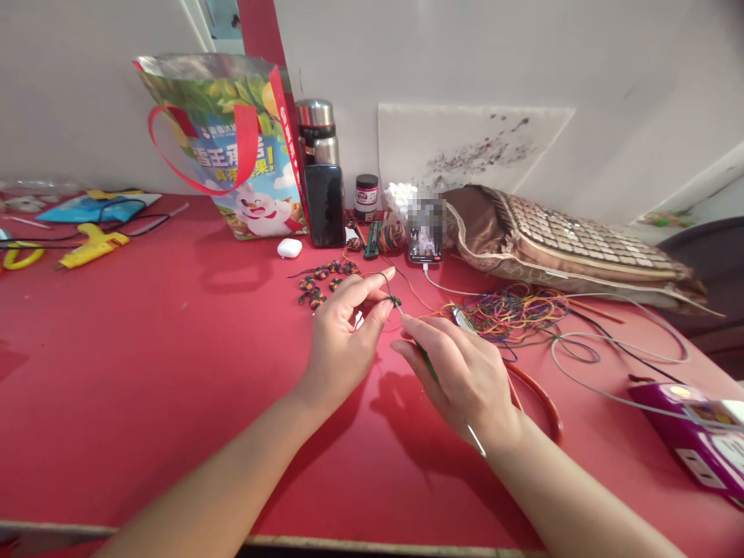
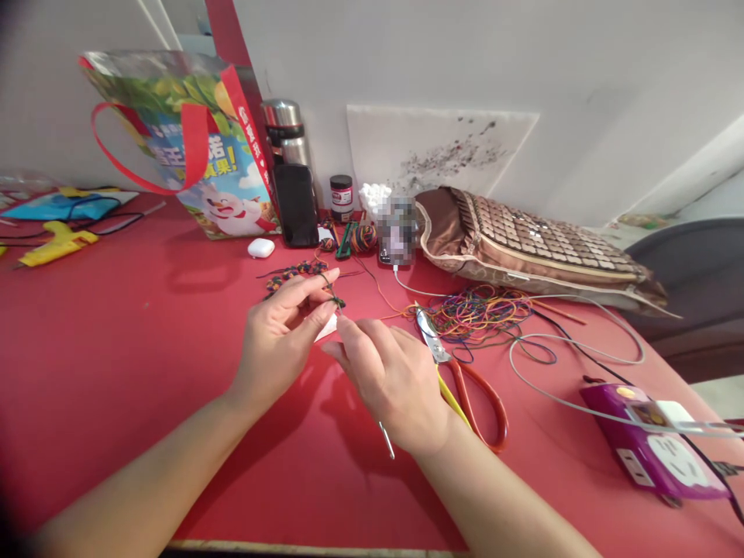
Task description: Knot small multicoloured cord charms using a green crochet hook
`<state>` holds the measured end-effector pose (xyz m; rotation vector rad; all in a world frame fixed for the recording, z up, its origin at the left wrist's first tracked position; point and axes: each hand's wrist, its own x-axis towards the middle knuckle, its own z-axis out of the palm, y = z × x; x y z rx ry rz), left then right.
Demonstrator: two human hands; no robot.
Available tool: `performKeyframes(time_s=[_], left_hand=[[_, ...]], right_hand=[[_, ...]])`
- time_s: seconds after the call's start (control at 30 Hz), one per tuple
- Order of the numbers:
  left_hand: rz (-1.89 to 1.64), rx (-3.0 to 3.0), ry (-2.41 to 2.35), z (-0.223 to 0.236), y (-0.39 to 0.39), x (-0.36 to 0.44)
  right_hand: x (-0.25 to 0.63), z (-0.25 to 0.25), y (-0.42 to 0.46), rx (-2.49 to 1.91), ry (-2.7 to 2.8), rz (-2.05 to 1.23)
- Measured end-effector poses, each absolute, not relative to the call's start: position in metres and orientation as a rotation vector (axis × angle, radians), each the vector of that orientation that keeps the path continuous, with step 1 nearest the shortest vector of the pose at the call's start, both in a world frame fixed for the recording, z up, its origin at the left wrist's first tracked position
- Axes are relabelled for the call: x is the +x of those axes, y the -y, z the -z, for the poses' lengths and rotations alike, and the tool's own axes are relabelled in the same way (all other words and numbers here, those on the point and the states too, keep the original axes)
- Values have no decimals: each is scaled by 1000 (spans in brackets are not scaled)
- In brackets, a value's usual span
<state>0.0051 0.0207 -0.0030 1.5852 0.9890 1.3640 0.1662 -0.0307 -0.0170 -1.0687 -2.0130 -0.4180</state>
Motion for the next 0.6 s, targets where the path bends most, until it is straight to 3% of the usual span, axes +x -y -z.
performKeyframes(time_s=[0.6], left_hand=[[-1330, 1940, -964, 10, -30, -2]], right_hand=[[169, 14, 32, -1062, 1892, 123]])
